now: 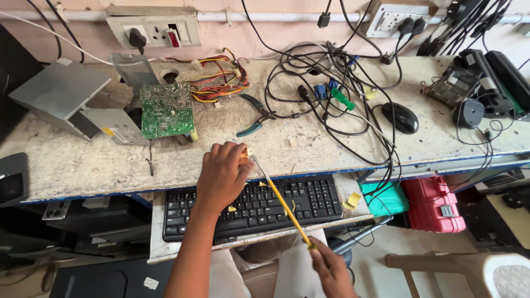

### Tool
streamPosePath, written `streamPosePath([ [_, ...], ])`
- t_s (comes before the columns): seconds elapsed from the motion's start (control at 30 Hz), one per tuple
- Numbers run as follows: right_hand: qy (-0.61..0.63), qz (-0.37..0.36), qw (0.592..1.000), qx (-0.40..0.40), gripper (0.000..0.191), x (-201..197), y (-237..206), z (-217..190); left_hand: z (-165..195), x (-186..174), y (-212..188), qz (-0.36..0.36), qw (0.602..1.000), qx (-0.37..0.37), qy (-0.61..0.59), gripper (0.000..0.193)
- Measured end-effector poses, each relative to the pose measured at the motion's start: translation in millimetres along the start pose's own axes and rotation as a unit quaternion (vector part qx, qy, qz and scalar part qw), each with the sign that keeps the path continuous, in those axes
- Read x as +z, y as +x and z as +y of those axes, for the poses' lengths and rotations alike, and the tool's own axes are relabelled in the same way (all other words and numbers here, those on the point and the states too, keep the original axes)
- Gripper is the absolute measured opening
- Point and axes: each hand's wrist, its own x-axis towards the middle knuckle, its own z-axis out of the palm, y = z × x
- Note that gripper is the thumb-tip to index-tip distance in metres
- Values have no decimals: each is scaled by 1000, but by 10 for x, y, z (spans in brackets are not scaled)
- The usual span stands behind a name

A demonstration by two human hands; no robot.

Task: The person uses a yellow screwdriver and pliers to work on a small white plastic component with copper windings on a cluttered workbench. They repeatedly probe and adjust the component, occasionally switching tools, while a green circuit board and other electronics remain on the table.

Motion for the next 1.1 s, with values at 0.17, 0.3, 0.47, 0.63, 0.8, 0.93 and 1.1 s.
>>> streamPosePath([
  [0.17,-245,10,969,-11,42,-349,-78,-661,-24,205,60,33,989,-143,-24,19],
  [0.3,-259,0,966,27,42,-362,-164,-1097,38,294,56,132,978,-156,27,22],
  [0.47,-228,-17,974,-2,41,-377,-253,-1281,-11,218,64,118,981,-150,-39,26],
  [0.63,-241,-39,970,0,49,-380,-318,-1453,16,163,112,95,976,-189,-60,34],
  [0.8,-273,-68,924,-258,48,-373,-338,-1781,202,192,132,123,974,-187,33,41],
  [0.93,-309,-48,939,-145,54,-205,-284,-1761,289,306,241,130,960,-236,77,41],
  [1.1,-234,-51,962,-135,54,-5,-187,-1404,235,368,247,127,966,-198,107,29],
])
